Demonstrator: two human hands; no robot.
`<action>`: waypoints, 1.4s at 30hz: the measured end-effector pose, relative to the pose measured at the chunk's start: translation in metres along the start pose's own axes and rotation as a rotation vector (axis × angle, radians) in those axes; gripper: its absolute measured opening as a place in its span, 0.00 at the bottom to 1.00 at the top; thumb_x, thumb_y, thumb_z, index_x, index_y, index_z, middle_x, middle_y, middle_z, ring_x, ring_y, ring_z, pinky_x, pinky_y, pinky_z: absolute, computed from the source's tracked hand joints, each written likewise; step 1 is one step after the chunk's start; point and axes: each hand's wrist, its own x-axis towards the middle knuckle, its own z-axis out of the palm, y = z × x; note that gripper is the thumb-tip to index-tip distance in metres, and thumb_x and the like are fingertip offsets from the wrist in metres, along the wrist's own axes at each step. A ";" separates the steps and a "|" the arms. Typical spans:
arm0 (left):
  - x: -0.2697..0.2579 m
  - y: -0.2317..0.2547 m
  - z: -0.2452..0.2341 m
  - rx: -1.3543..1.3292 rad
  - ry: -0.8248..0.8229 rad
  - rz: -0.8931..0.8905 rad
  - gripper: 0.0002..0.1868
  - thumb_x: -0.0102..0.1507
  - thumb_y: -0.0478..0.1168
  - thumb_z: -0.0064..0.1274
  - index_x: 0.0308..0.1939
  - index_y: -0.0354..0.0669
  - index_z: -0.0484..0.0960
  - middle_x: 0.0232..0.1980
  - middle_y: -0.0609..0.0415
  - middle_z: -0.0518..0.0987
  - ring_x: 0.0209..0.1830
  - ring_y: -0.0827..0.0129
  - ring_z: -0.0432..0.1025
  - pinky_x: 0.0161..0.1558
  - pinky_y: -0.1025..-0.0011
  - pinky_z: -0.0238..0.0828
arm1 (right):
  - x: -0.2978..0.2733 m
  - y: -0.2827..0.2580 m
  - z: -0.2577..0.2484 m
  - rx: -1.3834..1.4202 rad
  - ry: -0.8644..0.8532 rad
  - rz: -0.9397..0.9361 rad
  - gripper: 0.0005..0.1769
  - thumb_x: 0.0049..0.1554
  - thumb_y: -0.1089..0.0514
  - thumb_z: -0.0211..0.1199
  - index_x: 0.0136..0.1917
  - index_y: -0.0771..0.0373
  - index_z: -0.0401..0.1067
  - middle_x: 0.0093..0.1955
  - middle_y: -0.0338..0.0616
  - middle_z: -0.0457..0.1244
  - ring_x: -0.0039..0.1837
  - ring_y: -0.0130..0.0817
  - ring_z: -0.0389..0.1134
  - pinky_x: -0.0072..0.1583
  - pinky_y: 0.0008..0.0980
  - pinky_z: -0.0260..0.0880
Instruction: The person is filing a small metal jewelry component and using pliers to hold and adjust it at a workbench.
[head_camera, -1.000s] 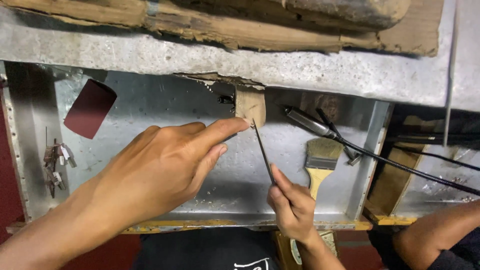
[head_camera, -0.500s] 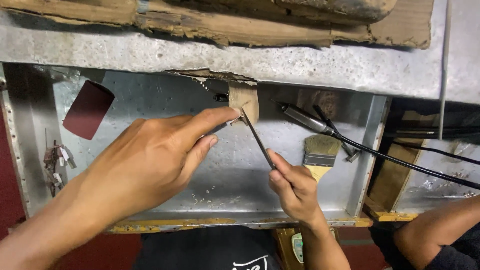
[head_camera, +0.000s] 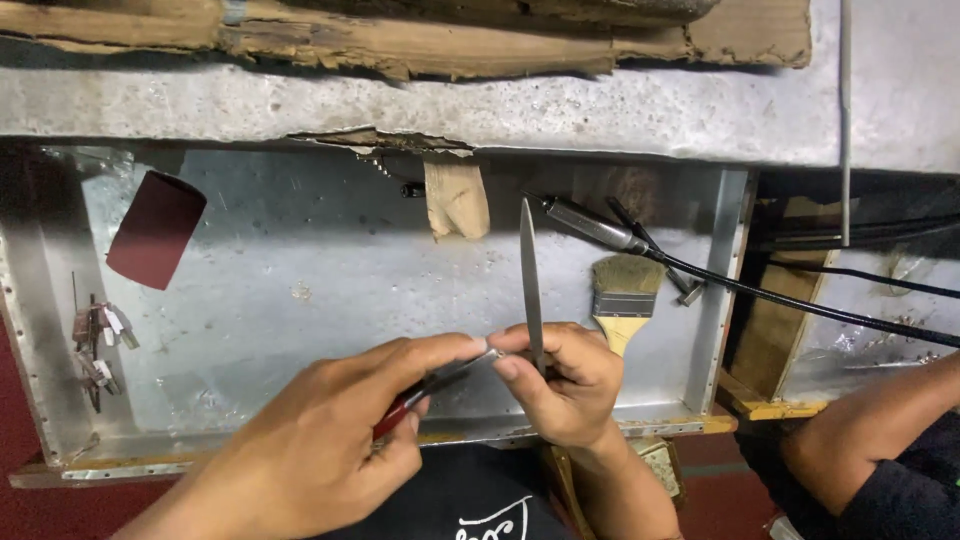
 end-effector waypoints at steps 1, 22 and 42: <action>-0.001 0.000 0.002 0.000 0.001 0.001 0.35 0.58 0.34 0.49 0.70 0.65 0.72 0.44 0.66 0.86 0.18 0.70 0.71 0.25 0.70 0.71 | 0.001 0.000 -0.001 -0.001 0.000 -0.001 0.14 0.58 0.53 0.66 0.47 0.68 0.77 0.38 0.43 0.72 0.26 0.19 0.57 0.31 0.20 0.57; 0.050 -0.065 -0.010 1.237 0.770 0.526 0.36 0.64 0.31 0.51 0.76 0.63 0.68 0.39 0.54 0.72 0.28 0.64 0.63 0.30 0.68 0.66 | -0.048 0.014 -0.022 -0.085 -0.012 0.210 0.20 0.60 0.64 0.62 0.65 0.68 0.72 0.56 0.48 0.73 0.44 0.24 0.74 0.51 0.20 0.75; 0.048 -0.060 -0.015 1.463 0.805 0.514 0.32 0.72 0.30 0.40 0.77 0.65 0.67 0.30 0.59 0.62 0.23 0.67 0.52 0.27 0.69 0.51 | -0.005 0.005 -0.016 -0.402 -0.101 -0.238 0.22 0.64 0.72 0.60 0.70 0.66 0.68 0.31 0.38 0.54 0.31 0.29 0.52 0.35 0.31 0.57</action>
